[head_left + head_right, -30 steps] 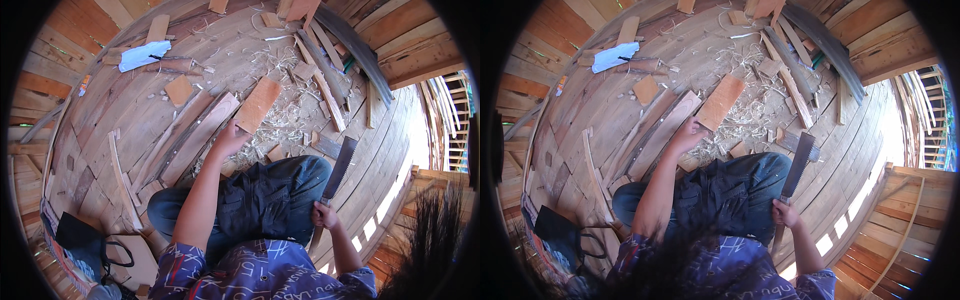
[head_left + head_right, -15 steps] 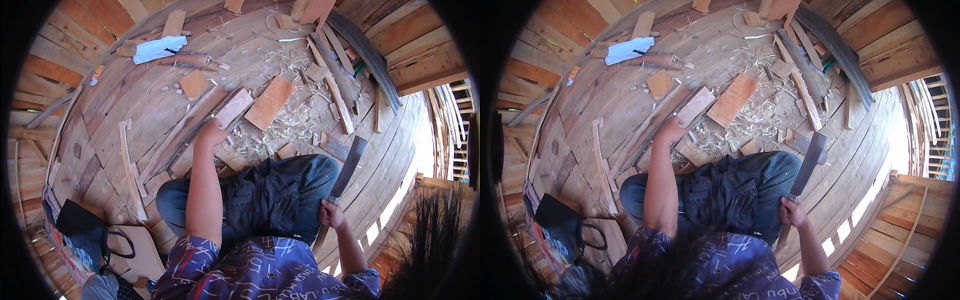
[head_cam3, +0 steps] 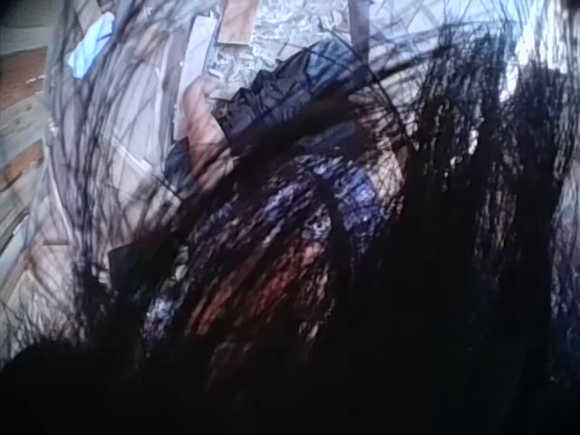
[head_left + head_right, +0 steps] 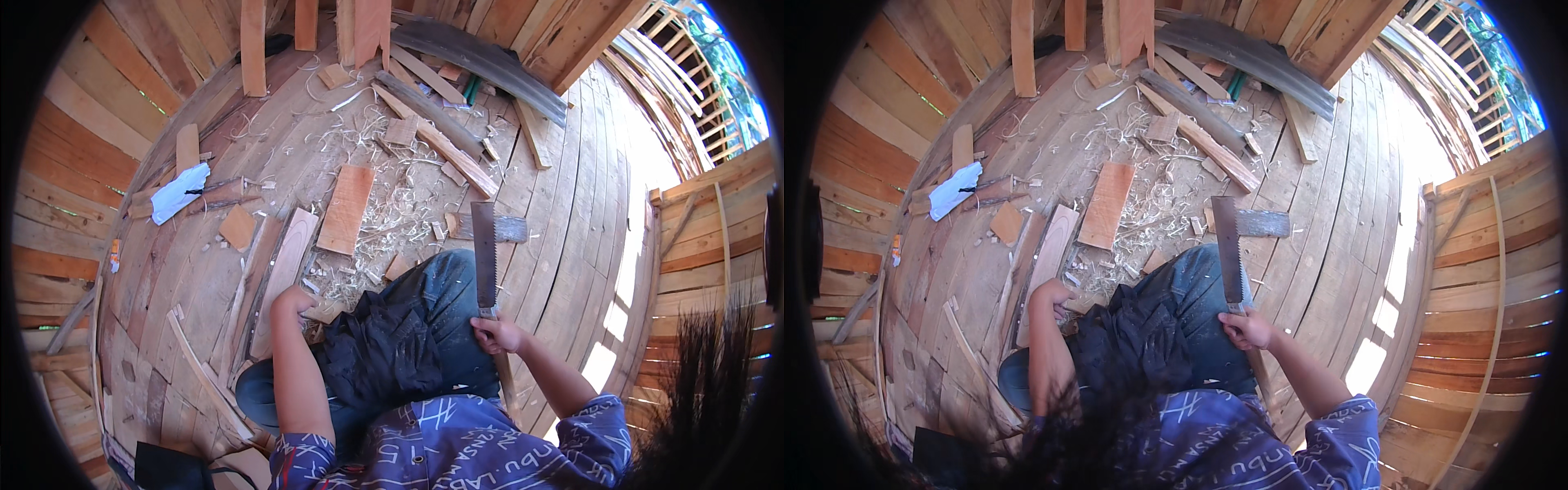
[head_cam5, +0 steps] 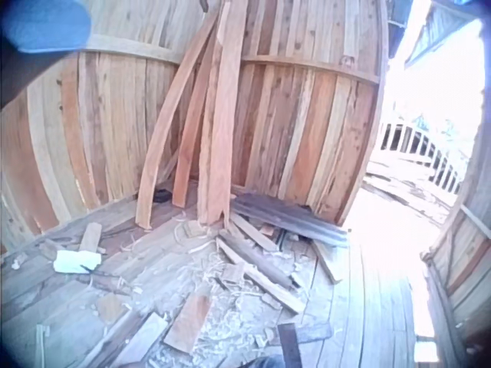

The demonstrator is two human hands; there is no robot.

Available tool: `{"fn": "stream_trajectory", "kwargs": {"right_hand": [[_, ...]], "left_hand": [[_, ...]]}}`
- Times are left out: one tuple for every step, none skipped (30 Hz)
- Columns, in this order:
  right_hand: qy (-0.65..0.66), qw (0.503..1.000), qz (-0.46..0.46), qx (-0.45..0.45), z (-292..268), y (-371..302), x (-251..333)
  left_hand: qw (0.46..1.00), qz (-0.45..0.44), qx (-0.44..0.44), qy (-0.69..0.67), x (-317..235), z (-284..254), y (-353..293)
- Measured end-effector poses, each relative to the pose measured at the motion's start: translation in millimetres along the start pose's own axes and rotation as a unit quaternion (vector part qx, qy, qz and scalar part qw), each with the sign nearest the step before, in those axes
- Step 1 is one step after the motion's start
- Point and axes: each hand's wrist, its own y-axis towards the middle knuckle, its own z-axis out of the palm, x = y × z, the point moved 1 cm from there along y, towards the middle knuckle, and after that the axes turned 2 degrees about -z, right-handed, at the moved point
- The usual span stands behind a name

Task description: The person saws a piece of wood with a hand saw while sitting on the floor.

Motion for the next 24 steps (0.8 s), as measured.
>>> {"fn": "stream_trajectory", "kwargs": {"right_hand": [[0.004, 1.000, -0.006, 0.004, -1.6, -1.6, -2.5], [0.004, 1.000, -0.011, 0.002, -2.1, -3.2, -4.9], [0.001, 1.000, -0.016, 0.005, -0.7, -1.5, -3.6], [-0.002, 1.000, -0.019, 0.007, -0.2, 0.3, -2.7], [-0.003, 1.000, -0.025, 0.017, 0.6, 1.9, -1.2], [-0.003, 0.999, -0.030, 0.025, 0.4, 2.3, -0.8], [-0.005, 0.999, -0.036, 0.032, 0.3, 2.6, 0.7], [-0.010, 0.999, -0.038, 0.035, 0.8, 3.3, 2.4], [-0.016, 0.998, -0.038, 0.038, 1.5, 2.9, 3.9], [-0.023, 0.998, -0.038, 0.041, 2.2, 2.7, 5.1], [-0.022, 0.998, -0.036, 0.041, 0.6, 2.1, 3.3], [-0.021, 0.998, -0.033, 0.042, -1.1, 1.7, 1.6], [-0.021, 0.998, -0.031, 0.043, -2.3, 1.5, -0.1], [-0.017, 0.998, -0.037, 0.044, -2.7, 1.8, -1.6], [-0.014, 0.998, -0.041, 0.043, -3.2, -0.1, -3.1], [-0.012, 0.998, -0.044, 0.041, -4.1, -1.7, -5.2], [-0.010, 0.998, -0.050, 0.045, -2.9, -0.6, -2.6], [-0.010, 0.997, -0.054, 0.050, -2.5, 0.9, -1.0], [-0.010, 0.997, -0.057, 0.055, -1.9, 1.9, 0.7], [-0.003, 0.997, -0.055, 0.058, -3.8, 2.0, -1.4], [0.004, 0.997, -0.052, 0.060, -5.8, 2.0, -3.4], [0.010, 0.997, -0.049, 0.063, -7.3, 2.0, -5.4], [0.007, 0.997, -0.052, 0.060, -6.6, 1.8, -3.5], [0.003, 0.997, -0.054, 0.057, -5.1, 1.0, -2.1]], "left_hand": [[1.000, -0.002, 0.003, 0.018, -2.2, 4.4, -0.8], [0.999, -0.006, 0.005, 0.035, -3.4, 9.4, 0.5], [0.999, -0.013, 0.004, 0.049, -0.9, 11.0, 4.6], [0.996, -0.021, 0.006, 0.090, 2.7, 12.3, 13.1], [0.991, 0.000, -0.003, 0.132, 8.5, 13.0, 23.1], [0.984, 0.021, -0.010, 0.174, 14.5, 15.7, 33.9], [0.975, 0.043, -0.017, 0.216, 18.3, 18.7, 42.5], [0.975, 0.022, -0.031, 0.217, 22.6, 22.1, 49.1], [0.975, 0.001, -0.043, 0.218, 25.3, 26.9, 51.7], [0.974, -0.020, -0.056, 0.217, 27.5, 28.3, 55.0], [0.973, -0.023, -0.067, 0.220, 22.8, 29.6, 49.1], [0.972, -0.026, -0.079, 0.222, 19.3, 31.3, 42.5], [0.970, -0.030, -0.091, 0.223, 16.6, 32.5, 35.9], [0.982, -0.046, -0.076, 0.167, 12.1, 31.7, 25.9], [0.990, -0.060, -0.059, 0.110, 6.4, 32.6, 16.4], [0.995, -0.074, -0.040, 0.051, 3.1, 33.5, 11.3], [0.993, -0.033, -0.088, 0.075, 8.1, 28.9, 17.6], [0.986, 0.007, -0.135, 0.097, 14.8, 26.8, 25.4], [0.981, 0.035, -0.162, 0.103, 22.4, 23.3, 33.1], [0.974, 0.062, -0.185, 0.114, 20.5, 23.6, 26.8], [0.973, 0.079, -0.188, 0.109, 18.5, 24.1, 21.0], [0.971, 0.096, -0.191, 0.103, 15.9, 26.1, 15.7], [0.965, 0.104, -0.211, 0.111, 15.7, 25.5, 13.5], [0.959, 0.112, -0.232, 0.118, 16.2, 24.8, 11.1]]}}
